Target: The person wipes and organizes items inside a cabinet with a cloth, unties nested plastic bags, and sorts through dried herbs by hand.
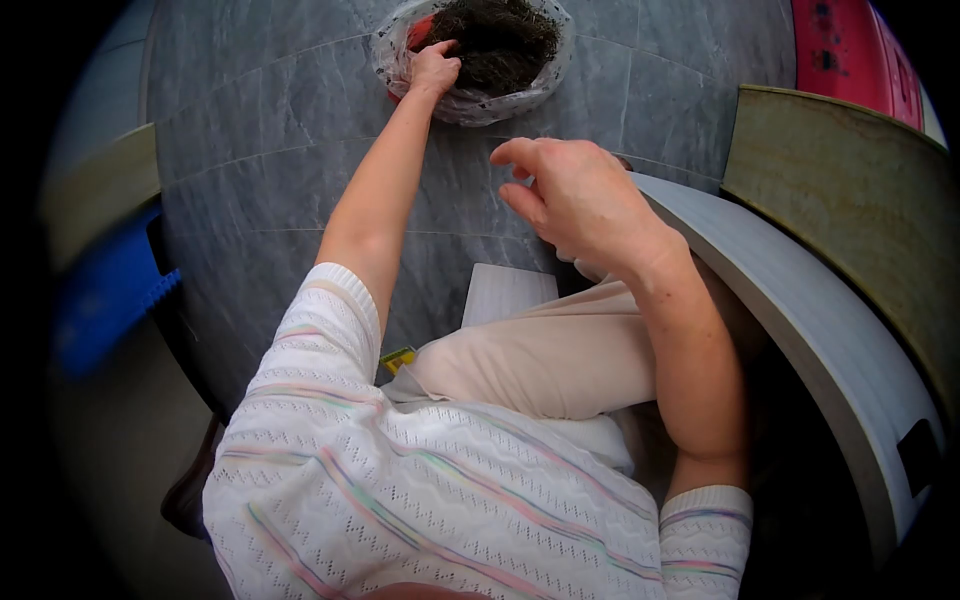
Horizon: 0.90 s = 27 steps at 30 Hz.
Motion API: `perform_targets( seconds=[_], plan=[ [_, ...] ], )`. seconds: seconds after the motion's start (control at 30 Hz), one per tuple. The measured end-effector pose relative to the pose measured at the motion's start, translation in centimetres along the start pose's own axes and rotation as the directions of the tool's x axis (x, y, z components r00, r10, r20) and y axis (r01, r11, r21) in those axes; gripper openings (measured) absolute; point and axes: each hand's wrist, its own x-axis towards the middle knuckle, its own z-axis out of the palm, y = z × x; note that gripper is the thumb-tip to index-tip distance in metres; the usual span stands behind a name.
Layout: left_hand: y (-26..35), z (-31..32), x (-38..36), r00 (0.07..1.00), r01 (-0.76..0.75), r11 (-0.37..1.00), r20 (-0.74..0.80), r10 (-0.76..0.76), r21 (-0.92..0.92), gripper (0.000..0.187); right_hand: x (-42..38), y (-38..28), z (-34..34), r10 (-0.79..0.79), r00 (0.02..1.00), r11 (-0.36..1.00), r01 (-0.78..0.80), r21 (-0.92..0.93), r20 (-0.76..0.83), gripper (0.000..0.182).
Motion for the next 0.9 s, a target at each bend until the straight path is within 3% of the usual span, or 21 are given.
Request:
perform_targets(
  seconds=[0.13, 0.23, 0.37, 0.57, 0.67, 0.77, 0.9],
  plan=[
    [1.2, -0.8, -1.3, 0.995, -0.096, 0.99, -0.011, 0.098, 0.101, 0.045, 0.0, 0.0, -0.1, -0.004, 1.0, 1.0, 0.004, 0.004, 0.002, 0.028],
    [-0.8, -1.5, -0.7, 0.989, -0.078, 0.986, -0.137, 0.058, -0.149, 0.037, -0.1, 0.0, -0.1, -0.003, 1.0, 1.0, 0.003, 0.006, -0.004, 0.028],
    [-4.2, -1.5, 0.0, 0.944, 0.052, 0.998, -0.328, -0.038, 0.032, 0.041, -0.2, 0.0, 0.0, -0.023, 1.0, 1.0, 0.023, 0.003, -0.017, 0.027],
    [-5.2, -3.0, 0.0, 0.967, 0.16, 0.966, -0.228, -0.112, 0.203, 0.034, -0.2, 0.0, 0.0, -0.04, 0.999, 0.999, 0.04, 0.002, -0.012, 0.028],
    [-5.0, -3.3, -0.6, 0.985, 0.17, 0.944, -0.016, -0.173, 0.283, 0.023, -0.2, -0.1, -0.1, -0.045, 0.999, 0.999, 0.045, -0.004, -0.016, 0.027],
    [-2.9, -3.5, -3.0, 0.997, -0.079, 0.83, 0.025, 0.079, 0.552, 0.022, -0.2, -0.1, -0.1, -0.052, 0.998, 0.999, 0.052, -0.005, -0.018, 0.027],
    [-3.4, -2.5, -3.4, 0.934, -0.318, 0.632, 0.119, 0.337, 0.706, 0.021, -0.2, -0.1, -0.1, -0.055, 0.998, 0.998, 0.055, -0.006, -0.014, 0.026]
  ],
)
